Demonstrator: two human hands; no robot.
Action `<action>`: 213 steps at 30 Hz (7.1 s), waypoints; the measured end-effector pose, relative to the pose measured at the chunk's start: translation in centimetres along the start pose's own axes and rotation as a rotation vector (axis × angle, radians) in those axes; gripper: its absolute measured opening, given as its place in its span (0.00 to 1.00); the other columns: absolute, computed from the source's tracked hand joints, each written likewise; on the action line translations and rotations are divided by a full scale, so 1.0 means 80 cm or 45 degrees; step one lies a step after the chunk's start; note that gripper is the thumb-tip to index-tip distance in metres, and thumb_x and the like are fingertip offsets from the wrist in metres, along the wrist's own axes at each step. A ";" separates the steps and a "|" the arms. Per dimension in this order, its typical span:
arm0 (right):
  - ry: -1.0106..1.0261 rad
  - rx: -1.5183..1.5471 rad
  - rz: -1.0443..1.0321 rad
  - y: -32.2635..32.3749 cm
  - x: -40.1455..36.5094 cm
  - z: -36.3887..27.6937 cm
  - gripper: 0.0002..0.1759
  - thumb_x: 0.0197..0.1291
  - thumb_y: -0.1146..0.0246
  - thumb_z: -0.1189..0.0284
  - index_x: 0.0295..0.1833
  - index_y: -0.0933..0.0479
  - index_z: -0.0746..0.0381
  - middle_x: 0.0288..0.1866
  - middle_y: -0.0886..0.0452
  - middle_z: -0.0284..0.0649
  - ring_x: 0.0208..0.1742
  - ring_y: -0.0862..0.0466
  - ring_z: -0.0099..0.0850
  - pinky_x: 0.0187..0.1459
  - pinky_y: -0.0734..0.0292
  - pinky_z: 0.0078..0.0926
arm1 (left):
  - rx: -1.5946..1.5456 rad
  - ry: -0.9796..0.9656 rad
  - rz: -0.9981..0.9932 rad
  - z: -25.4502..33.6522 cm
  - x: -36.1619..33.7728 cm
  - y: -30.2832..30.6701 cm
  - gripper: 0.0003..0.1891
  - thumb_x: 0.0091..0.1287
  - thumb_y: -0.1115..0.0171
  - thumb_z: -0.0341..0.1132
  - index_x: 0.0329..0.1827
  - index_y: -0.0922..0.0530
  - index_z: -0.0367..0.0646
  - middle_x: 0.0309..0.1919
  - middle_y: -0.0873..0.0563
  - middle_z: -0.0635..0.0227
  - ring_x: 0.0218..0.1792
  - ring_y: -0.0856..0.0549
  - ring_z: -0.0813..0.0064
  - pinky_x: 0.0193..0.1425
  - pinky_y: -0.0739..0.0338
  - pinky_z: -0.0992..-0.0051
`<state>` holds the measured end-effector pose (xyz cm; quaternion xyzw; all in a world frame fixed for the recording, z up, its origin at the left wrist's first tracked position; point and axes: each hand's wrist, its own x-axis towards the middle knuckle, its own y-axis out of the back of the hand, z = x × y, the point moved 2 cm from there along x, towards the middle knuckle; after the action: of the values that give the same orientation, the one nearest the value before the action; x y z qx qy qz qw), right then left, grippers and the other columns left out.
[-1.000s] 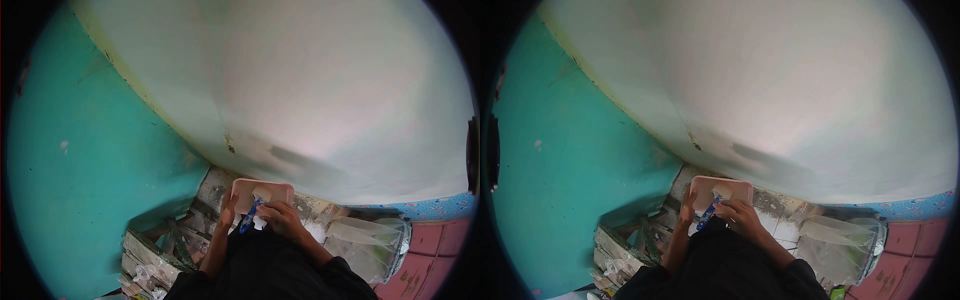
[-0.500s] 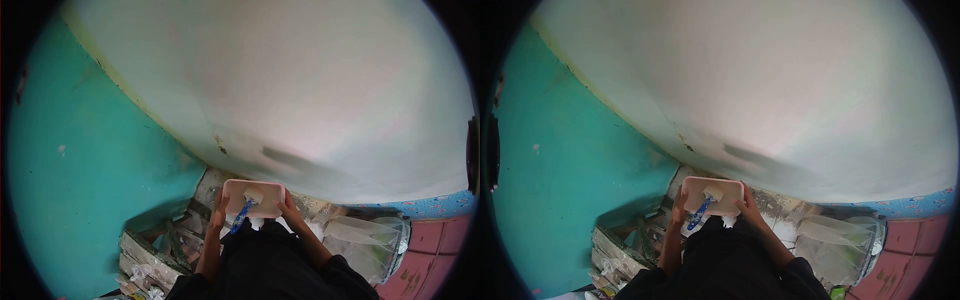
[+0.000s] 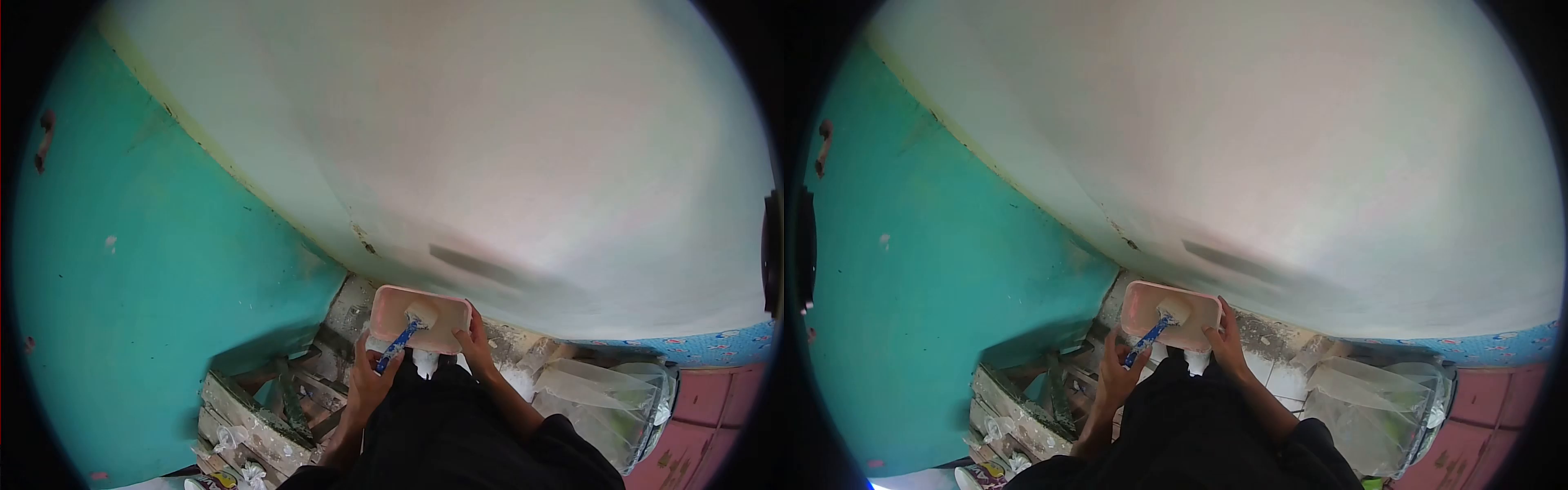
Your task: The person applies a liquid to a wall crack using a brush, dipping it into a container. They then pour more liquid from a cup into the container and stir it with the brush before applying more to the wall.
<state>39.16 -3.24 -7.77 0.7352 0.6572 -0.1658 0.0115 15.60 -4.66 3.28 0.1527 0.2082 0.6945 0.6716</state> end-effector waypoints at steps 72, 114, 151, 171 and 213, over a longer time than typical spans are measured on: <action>-0.037 -0.256 0.203 0.112 -0.065 -0.003 0.46 0.63 0.37 0.66 0.84 0.46 0.64 0.82 0.37 0.48 0.82 0.39 0.42 0.81 0.48 0.42 | -1.363 0.100 1.004 -0.058 0.206 -0.119 0.16 0.80 0.41 0.35 0.47 0.18 0.25 0.41 0.13 0.58 0.43 0.12 0.75 0.54 0.13 0.74; -0.041 -0.245 0.145 0.101 -0.048 0.026 0.44 0.64 0.39 0.73 0.85 0.46 0.59 0.71 0.26 0.52 0.72 0.25 0.41 0.74 0.32 0.42 | -1.486 -0.198 0.706 0.045 0.169 -0.032 0.18 0.80 0.40 0.37 0.58 0.23 0.26 0.48 0.12 0.52 0.50 0.08 0.61 0.55 0.11 0.70; -0.017 -0.267 0.142 0.120 -0.039 0.018 0.44 0.62 0.39 0.71 0.85 0.44 0.55 0.66 0.22 0.49 0.66 0.22 0.37 0.69 0.29 0.40 | -1.746 -0.343 0.549 0.027 0.157 -0.065 0.21 0.80 0.38 0.35 0.63 0.24 0.23 0.53 0.13 0.50 0.53 0.09 0.58 0.60 0.13 0.64; -0.092 -0.284 0.192 0.151 -0.061 0.053 0.45 0.63 0.35 0.74 0.85 0.44 0.55 0.58 0.23 0.45 0.58 0.20 0.34 0.60 0.23 0.35 | -1.339 0.108 0.900 -0.111 0.167 -0.210 0.17 0.78 0.38 0.32 0.57 0.19 0.21 0.49 0.13 0.52 0.48 0.11 0.68 0.58 0.13 0.71; 0.015 -0.192 0.133 0.138 -0.048 0.060 0.45 0.63 0.38 0.73 0.85 0.45 0.57 0.70 0.25 0.51 0.70 0.24 0.41 0.73 0.32 0.42 | -1.722 0.026 0.515 -0.129 0.183 -0.163 0.22 0.80 0.38 0.37 0.67 0.25 0.28 0.55 0.13 0.54 0.57 0.11 0.65 0.62 0.16 0.71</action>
<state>48.46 -9.57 -13.55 0.7665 0.6286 -0.1106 0.0716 21.12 9.20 -13.11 -0.2690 -0.2954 0.7841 0.4749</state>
